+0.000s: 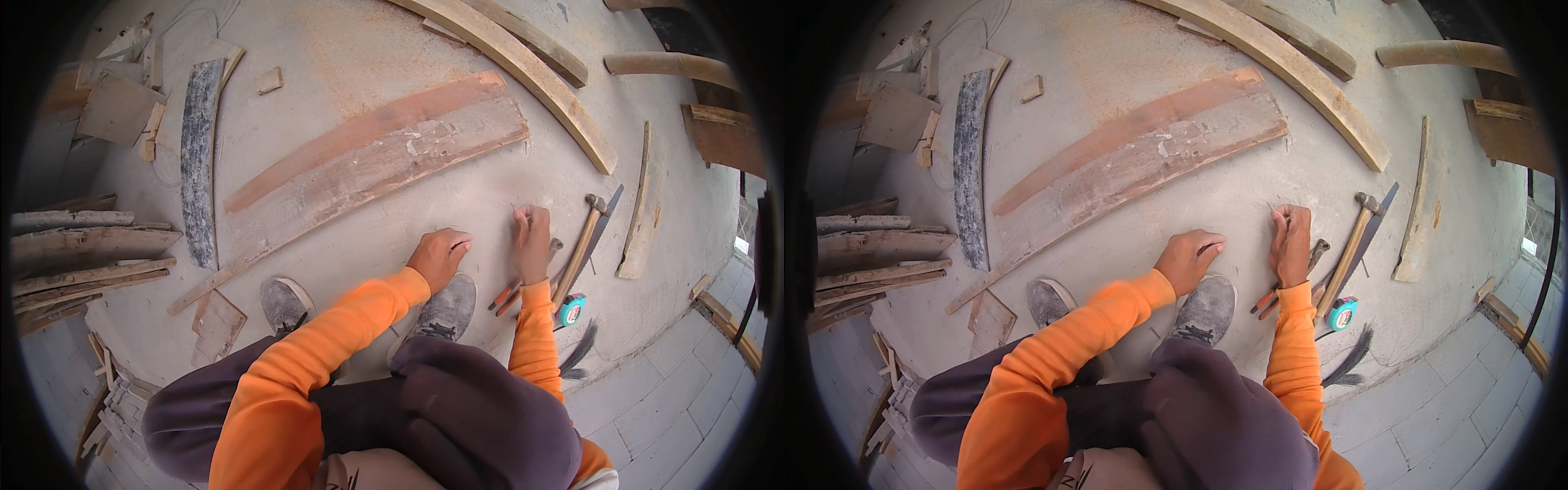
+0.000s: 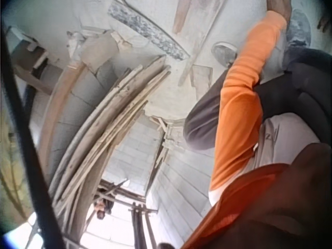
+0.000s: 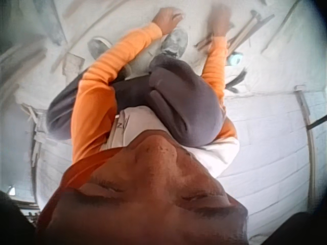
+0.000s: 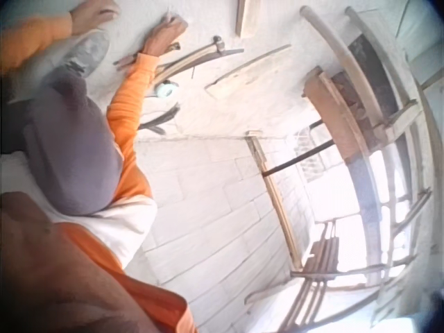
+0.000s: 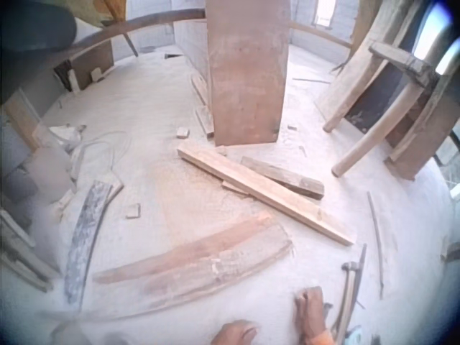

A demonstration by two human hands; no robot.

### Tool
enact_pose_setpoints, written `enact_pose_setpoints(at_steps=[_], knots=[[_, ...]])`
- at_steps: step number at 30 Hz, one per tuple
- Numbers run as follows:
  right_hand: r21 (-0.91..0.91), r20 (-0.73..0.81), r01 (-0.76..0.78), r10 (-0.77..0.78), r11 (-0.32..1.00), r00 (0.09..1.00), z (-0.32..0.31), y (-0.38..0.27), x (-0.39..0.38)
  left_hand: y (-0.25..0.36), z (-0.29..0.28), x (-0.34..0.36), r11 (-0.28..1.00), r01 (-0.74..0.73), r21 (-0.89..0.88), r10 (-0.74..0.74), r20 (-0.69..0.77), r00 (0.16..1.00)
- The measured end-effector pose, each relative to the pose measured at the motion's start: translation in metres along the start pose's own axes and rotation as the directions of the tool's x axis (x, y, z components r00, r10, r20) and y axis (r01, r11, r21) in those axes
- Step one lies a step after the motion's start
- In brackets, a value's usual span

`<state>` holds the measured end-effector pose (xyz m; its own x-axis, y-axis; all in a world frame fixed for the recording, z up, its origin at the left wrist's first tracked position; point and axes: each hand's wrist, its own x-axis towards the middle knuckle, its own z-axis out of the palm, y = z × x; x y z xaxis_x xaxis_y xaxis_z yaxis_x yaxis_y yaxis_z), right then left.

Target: The person saws a piece of wood, then positions a wooden board against a corner and hammers a nail into it to secure the piece.

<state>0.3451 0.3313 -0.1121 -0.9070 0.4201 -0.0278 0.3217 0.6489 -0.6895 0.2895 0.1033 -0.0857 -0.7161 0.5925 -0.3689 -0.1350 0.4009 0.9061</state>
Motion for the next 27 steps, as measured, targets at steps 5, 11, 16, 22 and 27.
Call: enact_pose_setpoints(at_steps=[5, 11, 16, 22, 27], knots=[[0.436, 0.394, -0.353, 0.177, 0.828, 0.902, 0.027, -0.086, -0.033, 0.001, 0.001, -0.014, 0.957, 0.049, -0.287, -0.111, -0.202, 0.973], [0.407, 0.660, -0.496, 0.128, 0.767, 0.740, 0.029, -0.112, -0.032, -0.016, -0.022, -0.037, 0.790, 0.027, -0.613, -0.174, -0.183, 0.968], [0.146, 0.204, -0.219, 0.187, 0.965, 0.961, 0.003, -0.083, -0.031, -0.026, -0.071, -0.031, 0.972, -0.117, -0.204, 0.028, -0.392, 0.920], [-0.685, -0.381, -0.333, 0.071, 0.648, 0.922, -0.083, 0.079, -0.042, -0.041, -0.131, -0.003, 0.970, -0.198, 0.142, 0.243, -0.559, 0.793], [-0.603, -0.245, -0.302, 0.189, 0.738, 0.951, -0.092, 0.127, -0.057, -0.057, -0.134, 0.015, 0.920, -0.235, 0.313, 0.361, -0.450, 0.817]])
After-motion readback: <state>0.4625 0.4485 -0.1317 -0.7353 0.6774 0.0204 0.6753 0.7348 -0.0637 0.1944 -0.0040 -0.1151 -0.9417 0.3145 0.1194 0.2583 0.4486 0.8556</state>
